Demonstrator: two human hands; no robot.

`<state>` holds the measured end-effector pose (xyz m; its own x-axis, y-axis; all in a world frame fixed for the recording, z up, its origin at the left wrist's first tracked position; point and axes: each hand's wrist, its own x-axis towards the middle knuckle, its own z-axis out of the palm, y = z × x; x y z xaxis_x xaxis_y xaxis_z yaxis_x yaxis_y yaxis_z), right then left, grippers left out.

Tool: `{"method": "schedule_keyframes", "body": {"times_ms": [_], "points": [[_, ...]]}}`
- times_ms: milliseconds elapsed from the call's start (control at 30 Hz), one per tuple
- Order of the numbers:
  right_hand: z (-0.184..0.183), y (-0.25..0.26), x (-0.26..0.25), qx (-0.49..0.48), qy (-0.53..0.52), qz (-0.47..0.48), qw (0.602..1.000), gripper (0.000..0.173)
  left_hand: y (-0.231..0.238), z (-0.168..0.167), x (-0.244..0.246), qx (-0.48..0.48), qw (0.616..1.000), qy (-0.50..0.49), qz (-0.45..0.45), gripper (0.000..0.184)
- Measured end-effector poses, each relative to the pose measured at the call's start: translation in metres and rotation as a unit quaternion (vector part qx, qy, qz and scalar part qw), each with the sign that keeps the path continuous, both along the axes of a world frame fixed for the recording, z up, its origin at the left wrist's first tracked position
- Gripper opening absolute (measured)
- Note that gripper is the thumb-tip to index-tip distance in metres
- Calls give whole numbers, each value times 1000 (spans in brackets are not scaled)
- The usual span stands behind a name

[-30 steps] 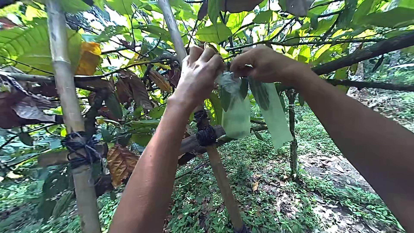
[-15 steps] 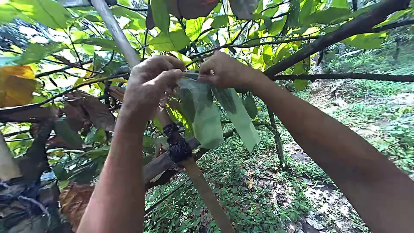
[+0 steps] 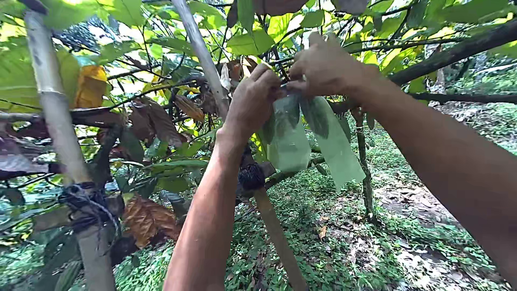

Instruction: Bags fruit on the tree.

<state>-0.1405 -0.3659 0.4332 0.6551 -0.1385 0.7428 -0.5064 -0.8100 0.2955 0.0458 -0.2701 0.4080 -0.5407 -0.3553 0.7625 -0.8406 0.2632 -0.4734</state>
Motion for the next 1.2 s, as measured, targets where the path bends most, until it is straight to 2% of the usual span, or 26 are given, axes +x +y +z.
{"method": "schedule_keyframes", "body": {"times_ms": [133, 267, 367, 467, 533, 600, 667, 767, 900, 933, 1033, 1200], "points": [[-1, -4, -5, 91, -49, 55, 993, 42, -1, 7, 0, 8, 999, -41, 20, 14], [-15, 8, -15, 192, -93, 209, 954, 28, 5, 12, -1, -4, 998, -57, 29, 9], [-35, 9, 2, 230, -171, 334, 898, 19, 8, 13, 2, -20, 999, -42, -3, 10], [-51, -1, 20, 252, -251, 461, 813, 11, 2, 6, 5, -16, 995, 20, -97, 10], [-57, -5, 27, 274, -259, 548, 746, 8, -7, -4, 2, 1, 988, 63, -138, 10], [-60, -10, 29, 293, -239, 590, 714, 5, -14, -9, 4, 14, 985, 87, -147, 10], [-62, -12, 26, 295, -208, 579, 731, 4, -15, -10, 5, 30, 987, 94, -129, 10], [-56, -6, 17, 255, -166, 480, 823, 16, -10, -7, 6, 28, 985, 115, -124, 11], [-48, -10, 17, 186, -157, 318, 916, 22, -3, -12, 7, 26, 947, 240, -211, 9], [-45, -11, 20, 172, -151, 289, 929, 23, -4, -15, 6, 32, 935, 265, -234, 10], [-39, -11, 23, 165, -139, 263, 940, 23, -9, -19, 11, 52, 918, 293, -261, 12], [-45, -16, 19, 152, -124, 301, 933, 25, -9, -14, 10, 24, 968, 185, -169, 11]]}}
